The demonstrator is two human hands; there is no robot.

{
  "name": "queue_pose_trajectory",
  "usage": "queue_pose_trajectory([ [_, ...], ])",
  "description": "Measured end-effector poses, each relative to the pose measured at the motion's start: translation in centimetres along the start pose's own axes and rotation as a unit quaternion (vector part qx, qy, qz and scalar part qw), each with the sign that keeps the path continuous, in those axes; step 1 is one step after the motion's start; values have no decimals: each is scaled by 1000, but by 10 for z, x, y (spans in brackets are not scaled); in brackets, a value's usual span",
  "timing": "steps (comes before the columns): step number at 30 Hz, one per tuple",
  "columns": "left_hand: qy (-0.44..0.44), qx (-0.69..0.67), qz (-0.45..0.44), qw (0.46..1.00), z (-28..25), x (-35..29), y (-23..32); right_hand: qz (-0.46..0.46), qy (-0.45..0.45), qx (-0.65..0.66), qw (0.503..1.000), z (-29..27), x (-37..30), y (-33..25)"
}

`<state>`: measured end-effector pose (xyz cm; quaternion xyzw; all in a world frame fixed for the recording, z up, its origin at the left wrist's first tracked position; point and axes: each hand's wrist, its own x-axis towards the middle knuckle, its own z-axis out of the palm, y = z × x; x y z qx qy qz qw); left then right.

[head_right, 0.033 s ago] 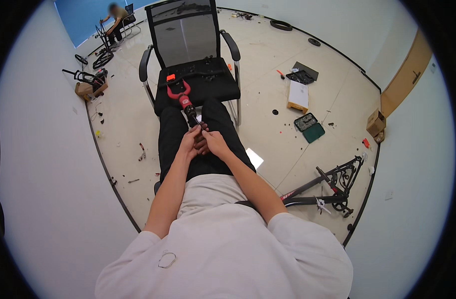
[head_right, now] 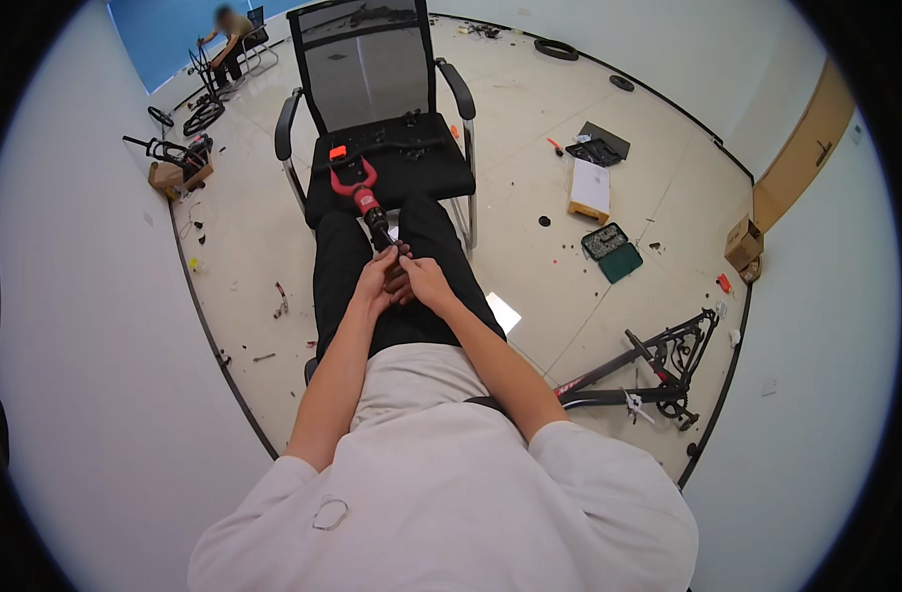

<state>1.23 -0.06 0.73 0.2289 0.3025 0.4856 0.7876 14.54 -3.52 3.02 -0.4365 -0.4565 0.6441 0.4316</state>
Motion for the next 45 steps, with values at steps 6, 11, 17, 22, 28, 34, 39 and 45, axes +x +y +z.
queue_pose_trajectory([
  [6, 15, -21, -9, 1000, -6, 11, -4, -65, 80, 22, 994, -1, -3, 3],
  [11, 26, -17, 13, 999, -10, 20, -5, -209, 156, -165, 951, 10, -12, 0],
  [17, 48, -23, 14, 998, -5, 14, -4, -250, 144, -296, 911, 9, -12, -1],
  [22, -39, -30, -47, 998, -7, 8, 3, -122, 109, -77, 983, 5, -1, 13],
  [28, -9, -38, 14, 999, 5, 4, 5, 26, 29, 165, 985, 13, -7, -6],
  [34, -21, -59, -10, 998, -11, 13, 2, 40, 8, 198, 979, 15, -8, -11],
  [39, 1, -52, -2, 999, -7, 11, 2, 30, 47, 116, 992, 18, -10, -15],
  [45, -7, -44, 15, 999, -11, 16, -2, -144, 103, -224, 958, 15, -3, 2],
])
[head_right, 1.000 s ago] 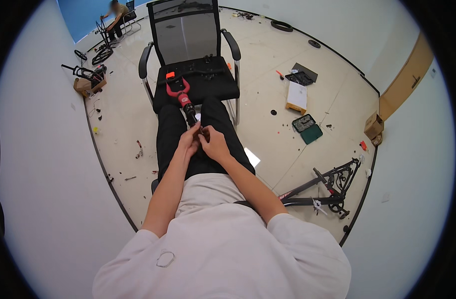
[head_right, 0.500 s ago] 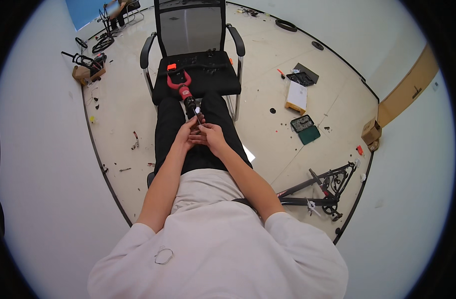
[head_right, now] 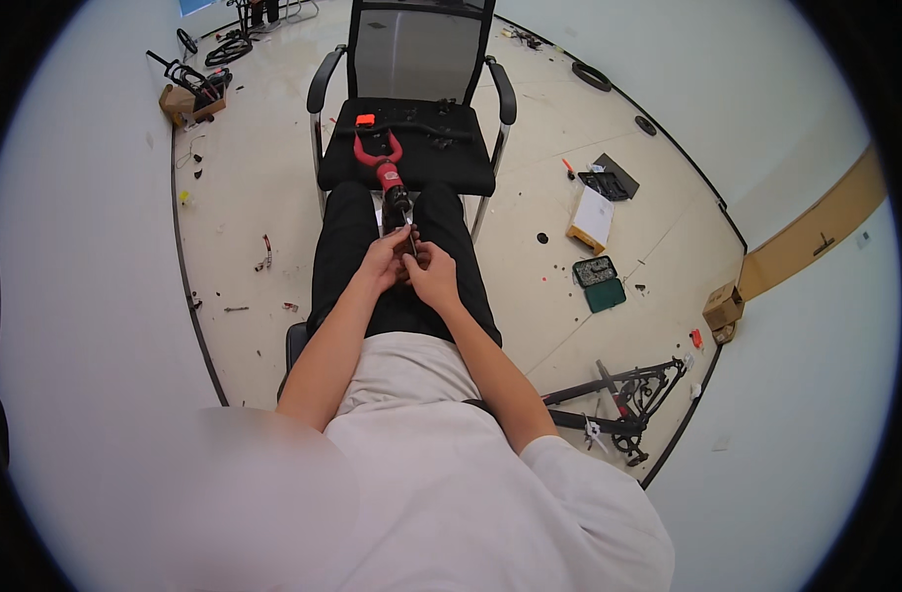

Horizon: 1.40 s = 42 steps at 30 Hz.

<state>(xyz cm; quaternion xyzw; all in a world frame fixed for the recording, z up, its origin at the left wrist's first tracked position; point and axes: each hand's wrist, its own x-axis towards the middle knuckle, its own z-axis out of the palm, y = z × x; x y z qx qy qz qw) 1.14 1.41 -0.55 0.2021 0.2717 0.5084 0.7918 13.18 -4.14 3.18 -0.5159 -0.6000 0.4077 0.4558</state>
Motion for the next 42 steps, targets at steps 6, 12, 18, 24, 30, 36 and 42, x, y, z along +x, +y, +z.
queue_pose_trajectory([
  [6, 9, 20, 46, 999, 3, 1, -2, -139, 59, -150, 977, 0, -3, 0],
  [12, -11, -17, 45, 999, 1, -2, 1, -249, 98, -268, 926, -10, -1, -8],
  [18, 5, 5, 41, 999, -2, 2, -1, -31, 96, -17, 995, -11, -5, -4],
  [24, 28, 39, 49, 998, -5, 3, -3, -2, -4, 28, 1000, -14, -9, -5],
  [30, 56, 69, 45, 995, -2, 0, -10, 21, -16, 8, 1000, -12, -6, -7],
  [36, 62, 51, 53, 995, -3, 1, -11, 27, -27, 11, 999, -11, 0, 1],
  [42, 67, 48, 48, 995, 2, -4, -7, 37, -35, -3, 999, -11, 4, 4],
])
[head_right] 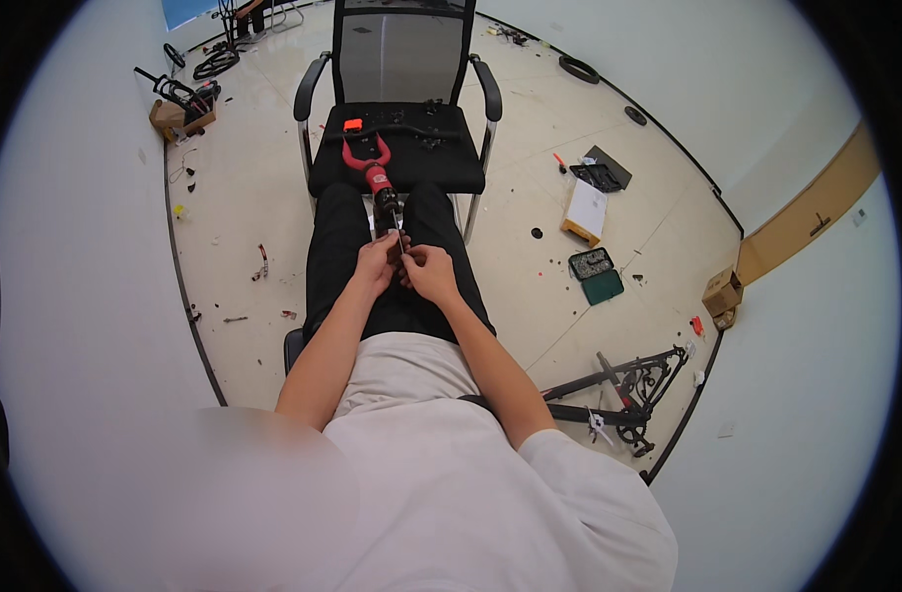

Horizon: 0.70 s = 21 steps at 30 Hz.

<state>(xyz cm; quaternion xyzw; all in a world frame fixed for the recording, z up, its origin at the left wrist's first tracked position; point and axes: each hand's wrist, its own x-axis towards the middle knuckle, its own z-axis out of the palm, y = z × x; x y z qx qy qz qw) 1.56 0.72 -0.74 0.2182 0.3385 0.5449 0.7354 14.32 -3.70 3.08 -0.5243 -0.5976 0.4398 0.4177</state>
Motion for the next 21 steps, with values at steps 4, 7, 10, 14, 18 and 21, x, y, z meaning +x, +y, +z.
queue_pose_trajectory([
  [4, 18, -9, 1, 1000, 3, -4, 2, 3, -5, -20, 1000, 0, 1, -1],
  [7, 20, -10, 1, 1000, -1, -1, 0, 5, -9, -24, 1000, 0, 2, -2],
  [10, 15, -11, 4, 1000, -7, 5, -2, 12, -16, -17, 1000, 2, 3, -2],
  [14, 17, -9, -12, 1000, -7, 3, 1, 72, -55, 63, 994, 1, 12, 2],
  [18, 26, 12, -17, 999, -2, -3, 7, 163, -132, 313, 926, 3, 14, 7],
  [21, -2, 23, -23, 999, -2, -5, 10, 193, -151, 406, 880, -2, 14, 1],
])
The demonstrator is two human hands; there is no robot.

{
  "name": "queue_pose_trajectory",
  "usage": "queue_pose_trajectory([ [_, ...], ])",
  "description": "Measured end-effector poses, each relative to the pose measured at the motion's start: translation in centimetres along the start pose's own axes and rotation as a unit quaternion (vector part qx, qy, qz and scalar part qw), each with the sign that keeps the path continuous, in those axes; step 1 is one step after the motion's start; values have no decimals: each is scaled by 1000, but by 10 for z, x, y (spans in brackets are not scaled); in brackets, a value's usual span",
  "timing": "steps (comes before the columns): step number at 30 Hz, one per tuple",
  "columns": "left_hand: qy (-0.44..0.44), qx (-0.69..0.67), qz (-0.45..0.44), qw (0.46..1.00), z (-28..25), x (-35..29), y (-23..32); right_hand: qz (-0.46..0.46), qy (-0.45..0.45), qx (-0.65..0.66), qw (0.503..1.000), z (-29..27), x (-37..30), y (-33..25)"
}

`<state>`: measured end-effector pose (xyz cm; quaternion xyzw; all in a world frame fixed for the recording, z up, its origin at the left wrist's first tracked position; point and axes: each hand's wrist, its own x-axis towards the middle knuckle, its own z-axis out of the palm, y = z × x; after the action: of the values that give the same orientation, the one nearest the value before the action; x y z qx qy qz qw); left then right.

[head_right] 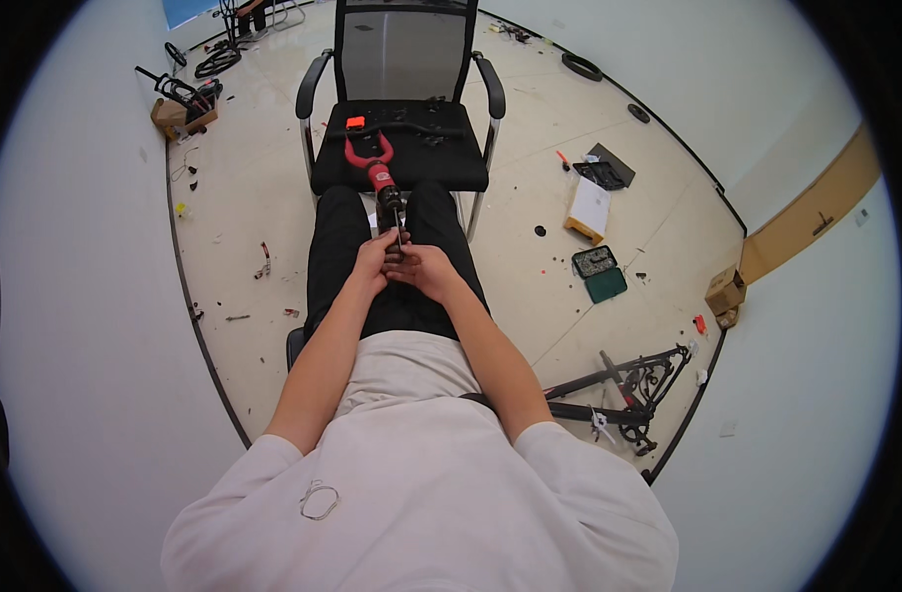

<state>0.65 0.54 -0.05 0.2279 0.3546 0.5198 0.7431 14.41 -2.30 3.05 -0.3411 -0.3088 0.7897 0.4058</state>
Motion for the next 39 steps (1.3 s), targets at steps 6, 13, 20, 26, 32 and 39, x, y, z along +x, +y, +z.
queue_pose_trajectory([
  [6, -215, -106, -68, 968, -35, 28, -1, 26, 19, 43, 999, -2, 4, -1],
  [13, 0, -67, -35, 997, 5, -3, 9, 58, 86, 53, 993, 6, 10, -10],
  [20, -18, -16, -19, 1000, -1, 4, 7, 83, 51, 51, 994, 4, 16, -9],
  [26, -60, -29, -62, 996, -1, 3, 15, 61, -24, 118, 991, 1, 7, -10],
  [32, -63, -56, -71, 994, -2, 3, 13, 49, -14, 114, 992, -2, 12, -6],
  [39, -29, -63, -33, 997, -1, 10, 6, 60, 58, 80, 993, -5, 28, 1],
])
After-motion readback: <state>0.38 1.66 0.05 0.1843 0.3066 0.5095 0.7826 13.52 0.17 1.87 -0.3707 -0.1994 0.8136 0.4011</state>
